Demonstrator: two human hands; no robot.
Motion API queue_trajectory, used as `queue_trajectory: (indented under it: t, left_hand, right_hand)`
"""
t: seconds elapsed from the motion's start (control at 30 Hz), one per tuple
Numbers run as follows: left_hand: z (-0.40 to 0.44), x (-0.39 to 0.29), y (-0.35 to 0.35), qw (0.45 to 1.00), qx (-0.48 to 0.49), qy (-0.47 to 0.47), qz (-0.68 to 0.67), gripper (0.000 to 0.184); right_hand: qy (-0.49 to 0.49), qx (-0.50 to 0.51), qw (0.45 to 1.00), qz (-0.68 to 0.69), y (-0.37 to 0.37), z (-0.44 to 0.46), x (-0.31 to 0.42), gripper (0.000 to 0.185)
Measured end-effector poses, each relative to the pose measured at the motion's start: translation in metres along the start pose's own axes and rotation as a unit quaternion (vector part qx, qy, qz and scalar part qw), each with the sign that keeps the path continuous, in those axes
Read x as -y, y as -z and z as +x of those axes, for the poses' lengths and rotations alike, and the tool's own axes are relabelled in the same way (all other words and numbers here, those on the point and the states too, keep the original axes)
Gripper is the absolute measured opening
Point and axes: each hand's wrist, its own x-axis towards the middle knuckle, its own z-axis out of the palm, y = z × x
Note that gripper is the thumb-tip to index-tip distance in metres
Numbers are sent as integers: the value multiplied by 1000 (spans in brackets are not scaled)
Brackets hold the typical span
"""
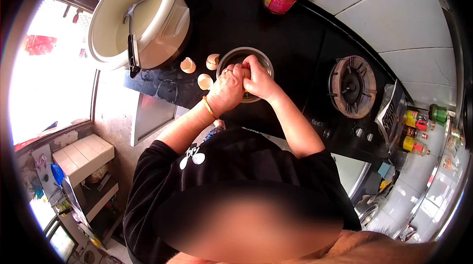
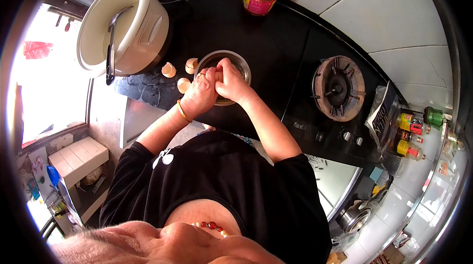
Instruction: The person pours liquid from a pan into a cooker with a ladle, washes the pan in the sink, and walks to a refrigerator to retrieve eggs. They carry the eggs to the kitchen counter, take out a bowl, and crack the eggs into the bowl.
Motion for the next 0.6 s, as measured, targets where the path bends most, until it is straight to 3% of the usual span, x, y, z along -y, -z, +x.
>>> queue_trajectory:
  t: [0.23, 0.33, 0.47, 0.5, 0.6]
  left_hand:
    - [-1, 4, 0, 1000, -1, 8, 3, 30]
    - [2, 9, 5, 998, -23, -57, 0, 39]
    - [5, -9, 35, 994, 21, -76, 81, 38]
    - [6, -3, 34, 997, 42, -32, 55, 41]
    - [7, 12, 35, 993, 24, -94, 73, 44]
  right_hand:
    - [45, -1, 998, -35, 3, -3, 1, 40]
    - [63, -3, 997, -49, 10, -7, 9, 42]
    - [96, 0, 993, -65, 20, -12, 15, 44]
    - [100, 2, 992, -73, 23, -13, 16, 46]
    - [96, 8, 991, -97, 31, -17, 18, 48]
